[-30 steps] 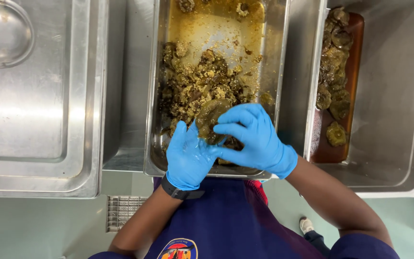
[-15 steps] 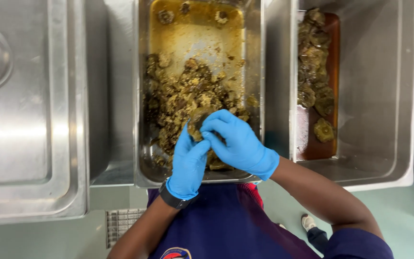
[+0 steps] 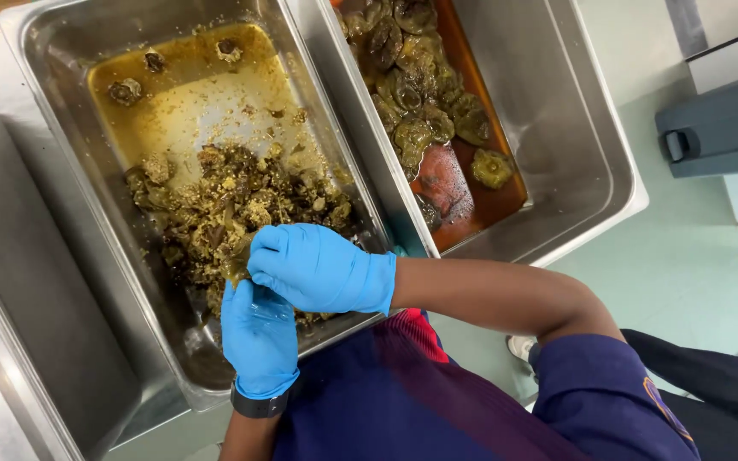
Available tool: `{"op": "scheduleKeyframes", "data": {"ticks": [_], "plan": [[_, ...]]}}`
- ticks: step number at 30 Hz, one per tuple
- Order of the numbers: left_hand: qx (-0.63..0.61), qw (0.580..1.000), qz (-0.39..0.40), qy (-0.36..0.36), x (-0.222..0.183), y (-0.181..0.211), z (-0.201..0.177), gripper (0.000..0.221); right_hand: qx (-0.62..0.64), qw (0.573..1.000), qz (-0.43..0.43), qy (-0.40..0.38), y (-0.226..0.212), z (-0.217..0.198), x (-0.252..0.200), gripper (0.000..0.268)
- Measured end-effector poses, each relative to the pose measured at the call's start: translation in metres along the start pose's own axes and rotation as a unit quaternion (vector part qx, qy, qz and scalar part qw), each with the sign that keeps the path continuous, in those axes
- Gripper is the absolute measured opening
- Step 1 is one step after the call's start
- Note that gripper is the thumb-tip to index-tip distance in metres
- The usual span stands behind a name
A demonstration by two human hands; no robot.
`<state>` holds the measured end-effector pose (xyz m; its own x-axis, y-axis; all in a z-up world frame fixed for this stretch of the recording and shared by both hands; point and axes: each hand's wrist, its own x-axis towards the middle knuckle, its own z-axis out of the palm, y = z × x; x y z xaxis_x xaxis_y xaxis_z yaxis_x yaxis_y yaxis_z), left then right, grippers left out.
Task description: Inspecting and sorting stuffed food items between stainless steel containers in a production facility.
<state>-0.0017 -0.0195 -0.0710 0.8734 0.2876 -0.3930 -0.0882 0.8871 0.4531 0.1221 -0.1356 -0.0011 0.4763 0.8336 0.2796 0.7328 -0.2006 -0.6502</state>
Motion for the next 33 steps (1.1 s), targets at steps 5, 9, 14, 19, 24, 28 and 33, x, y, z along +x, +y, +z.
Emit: {"op": "scheduleKeyframes", "data": {"ticks": [5, 9, 14, 19, 24, 28, 33], "plan": [[-0.035, 0.999, -0.024, 0.013, 0.0, 0.002, 0.01, 0.027, 0.036, 0.999, 0.014, -0.001, -0.001, -0.004, -0.001, 0.011], [-0.023, 0.999, 0.009, 0.02, 0.0, -0.007, -0.004, 0.024, 0.061, 0.998, 0.031, -0.005, -0.004, -0.009, 0.001, 0.01], [-0.04, 0.999, 0.021, -0.026, -0.001, -0.009, -0.005, 0.011, 0.061, 0.994, 0.086, -0.01, -0.005, -0.01, 0.002, 0.011], [0.077, 0.996, 0.029, 0.03, 0.003, -0.009, 0.0, 0.016, 0.009, 0.999, 0.05, -0.003, -0.003, -0.01, 0.003, 0.012], [0.104, 0.994, 0.038, 0.024, 0.005, -0.014, -0.014, 0.015, -0.004, 0.999, 0.042, -0.01, -0.002, -0.006, 0.001, 0.012], [0.11, 0.992, 0.041, 0.041, 0.005, -0.012, -0.01, 0.015, 0.046, 0.995, 0.087, -0.025, -0.002, -0.007, 0.003, 0.013], [0.111, 0.992, 0.045, 0.042, 0.004, -0.011, -0.006, 0.017, 0.09, 0.987, 0.126, -0.045, -0.003, -0.009, 0.004, 0.013]]}}
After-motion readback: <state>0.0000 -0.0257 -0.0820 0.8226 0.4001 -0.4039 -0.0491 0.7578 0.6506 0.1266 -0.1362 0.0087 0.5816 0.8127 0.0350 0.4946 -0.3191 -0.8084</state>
